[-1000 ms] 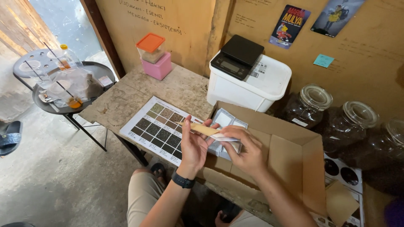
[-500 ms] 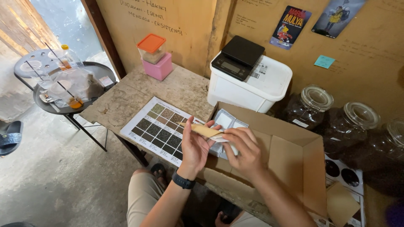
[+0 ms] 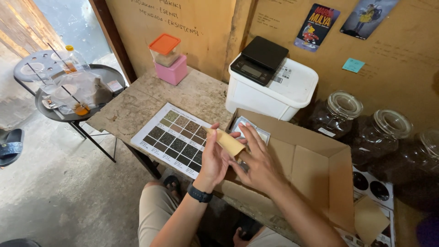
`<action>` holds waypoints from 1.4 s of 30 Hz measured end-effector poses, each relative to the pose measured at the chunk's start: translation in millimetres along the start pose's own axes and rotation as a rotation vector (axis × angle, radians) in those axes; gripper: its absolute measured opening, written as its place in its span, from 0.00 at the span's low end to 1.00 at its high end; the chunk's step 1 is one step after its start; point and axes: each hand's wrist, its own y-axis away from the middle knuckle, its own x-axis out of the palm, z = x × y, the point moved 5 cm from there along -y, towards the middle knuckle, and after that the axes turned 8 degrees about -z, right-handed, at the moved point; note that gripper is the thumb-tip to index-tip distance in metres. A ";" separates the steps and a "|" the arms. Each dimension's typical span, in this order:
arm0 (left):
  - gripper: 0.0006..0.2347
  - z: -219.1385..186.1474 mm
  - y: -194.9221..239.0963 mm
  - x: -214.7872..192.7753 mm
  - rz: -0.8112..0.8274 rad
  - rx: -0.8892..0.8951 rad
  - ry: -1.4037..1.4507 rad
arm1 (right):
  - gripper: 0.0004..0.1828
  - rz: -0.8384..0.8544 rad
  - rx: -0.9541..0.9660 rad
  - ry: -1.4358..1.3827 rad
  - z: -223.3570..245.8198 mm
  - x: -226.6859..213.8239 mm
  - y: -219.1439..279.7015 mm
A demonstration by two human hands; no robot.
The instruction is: The person places small sachets of coffee into small envelopes, folds the envelopes, and organizes them in a box.
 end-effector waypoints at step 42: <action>0.14 -7.3 21.3 22.3 -0.076 0.082 -0.631 | 0.18 0.116 1.107 -0.705 -107.9 25.9 78.8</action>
